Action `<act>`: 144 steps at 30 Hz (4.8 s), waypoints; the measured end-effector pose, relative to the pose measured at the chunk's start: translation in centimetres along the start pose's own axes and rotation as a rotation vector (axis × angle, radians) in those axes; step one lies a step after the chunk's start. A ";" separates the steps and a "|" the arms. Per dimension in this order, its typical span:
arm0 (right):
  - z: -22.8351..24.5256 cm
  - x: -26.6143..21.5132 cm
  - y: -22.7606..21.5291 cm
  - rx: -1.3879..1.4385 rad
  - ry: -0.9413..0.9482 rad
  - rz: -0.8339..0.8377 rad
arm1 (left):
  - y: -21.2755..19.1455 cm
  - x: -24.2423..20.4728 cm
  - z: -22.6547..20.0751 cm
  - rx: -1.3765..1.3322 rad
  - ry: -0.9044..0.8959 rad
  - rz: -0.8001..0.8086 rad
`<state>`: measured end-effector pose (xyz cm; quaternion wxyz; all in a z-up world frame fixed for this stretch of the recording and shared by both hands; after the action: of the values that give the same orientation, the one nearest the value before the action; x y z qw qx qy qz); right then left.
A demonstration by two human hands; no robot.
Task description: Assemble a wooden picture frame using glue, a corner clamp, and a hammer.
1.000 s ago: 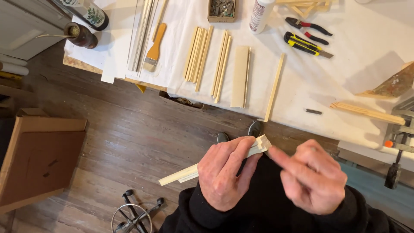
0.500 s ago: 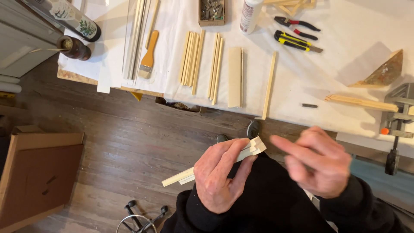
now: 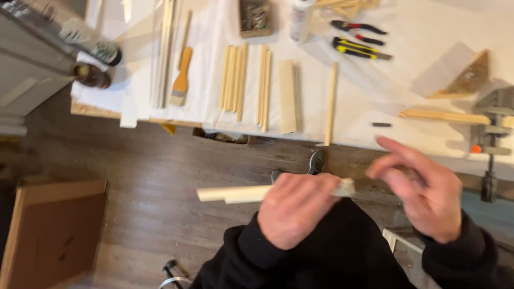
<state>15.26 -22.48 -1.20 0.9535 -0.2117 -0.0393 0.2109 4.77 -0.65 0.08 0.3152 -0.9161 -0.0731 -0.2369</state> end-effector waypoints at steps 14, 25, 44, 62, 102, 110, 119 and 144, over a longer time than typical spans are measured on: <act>-9.0 1.6 -8.9 0.336 0.596 0.487 | 24.3 2.1 -5.7 -0.113 1.011 0.513; -31.2 6.4 -33.3 0.430 0.724 0.478 | 43.7 18.0 -8.7 -0.135 0.934 0.291; -52.0 23.3 -42.2 -0.339 0.360 0.035 | 63.0 19.7 7.4 -0.061 -0.196 0.743; -52.6 22.2 -42.5 -0.390 0.461 0.086 | 62.1 20.5 7.5 -0.181 -0.342 0.798; -54.1 20.3 -43.3 -0.087 0.547 0.050 | 63.4 21.0 9.9 -0.384 -0.769 0.560; -51.9 19.7 -44.1 -0.113 0.596 0.162 | 59.6 18.0 9.3 0.156 -0.162 0.883; -51.4 19.8 -43.7 -0.128 0.596 0.226 | 60.3 16.6 10.0 -0.001 -0.226 0.791; -46.8 10.8 -42.8 0.179 0.378 0.183 | 60.8 20.8 7.8 -0.293 -0.395 0.553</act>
<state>49.22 -71.25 -25.80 0.9358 -0.1645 0.1784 0.2558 43.22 -44.27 -28.29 0.2125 -0.9647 0.1526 0.0309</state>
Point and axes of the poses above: each hand's wrist, its own x-axis towards the middle knuckle, its own y-axis out of the palm, z = x × y, the point moved 4 cm from there along x, towards the middle knuckle, and after that the axes turned 6 degrees about y, right-handed, at the moved point
